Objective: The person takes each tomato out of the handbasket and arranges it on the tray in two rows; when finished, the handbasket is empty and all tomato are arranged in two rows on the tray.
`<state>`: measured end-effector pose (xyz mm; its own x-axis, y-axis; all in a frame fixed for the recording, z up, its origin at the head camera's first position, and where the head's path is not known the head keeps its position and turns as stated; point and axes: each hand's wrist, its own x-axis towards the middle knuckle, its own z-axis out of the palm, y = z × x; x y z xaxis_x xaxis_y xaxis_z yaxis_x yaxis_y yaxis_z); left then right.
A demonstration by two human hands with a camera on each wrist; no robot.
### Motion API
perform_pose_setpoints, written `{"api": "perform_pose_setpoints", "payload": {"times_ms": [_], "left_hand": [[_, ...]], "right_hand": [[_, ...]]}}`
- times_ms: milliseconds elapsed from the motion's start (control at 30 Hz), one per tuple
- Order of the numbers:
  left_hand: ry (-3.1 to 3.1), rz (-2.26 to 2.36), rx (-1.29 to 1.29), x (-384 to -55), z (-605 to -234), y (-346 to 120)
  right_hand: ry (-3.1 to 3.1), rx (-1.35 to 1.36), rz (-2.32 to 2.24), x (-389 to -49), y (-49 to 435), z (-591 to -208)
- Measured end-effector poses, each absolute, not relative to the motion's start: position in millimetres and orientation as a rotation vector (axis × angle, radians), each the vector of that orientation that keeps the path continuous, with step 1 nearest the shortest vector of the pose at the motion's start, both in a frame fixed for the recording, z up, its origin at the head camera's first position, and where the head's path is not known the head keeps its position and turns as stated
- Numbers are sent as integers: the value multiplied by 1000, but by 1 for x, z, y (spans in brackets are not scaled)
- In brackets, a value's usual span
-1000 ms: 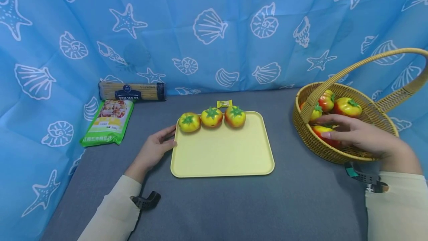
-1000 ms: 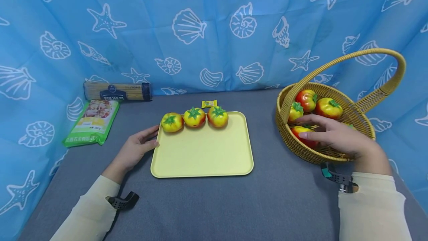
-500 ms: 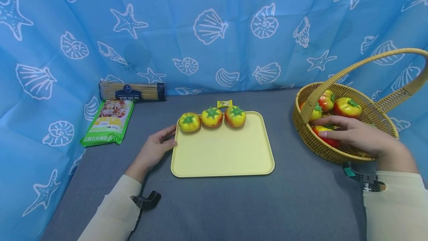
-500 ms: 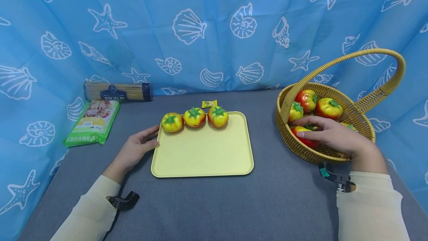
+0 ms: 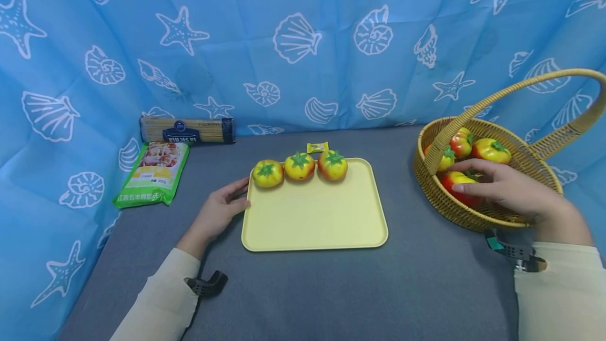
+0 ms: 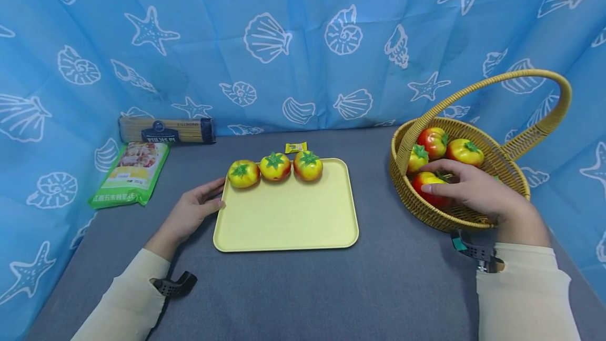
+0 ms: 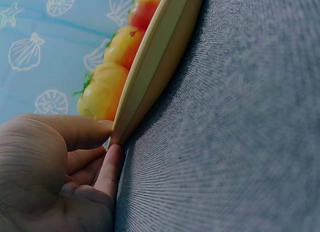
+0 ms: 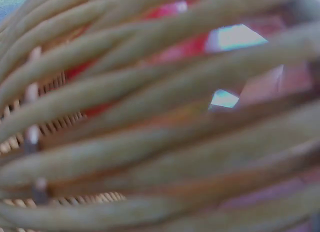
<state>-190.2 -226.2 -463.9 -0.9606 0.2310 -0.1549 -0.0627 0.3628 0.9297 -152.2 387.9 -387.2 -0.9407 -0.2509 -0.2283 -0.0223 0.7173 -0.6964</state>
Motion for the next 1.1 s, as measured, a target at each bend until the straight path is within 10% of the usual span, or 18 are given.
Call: {"api": "perform_pose_setpoints", "payload": {"times_ms": [1100], "left_hand": [[2352, 1648, 157, -191, -462, -226]], "right_hand": [[2964, -115, -1231, -122, 363, -331]]}}
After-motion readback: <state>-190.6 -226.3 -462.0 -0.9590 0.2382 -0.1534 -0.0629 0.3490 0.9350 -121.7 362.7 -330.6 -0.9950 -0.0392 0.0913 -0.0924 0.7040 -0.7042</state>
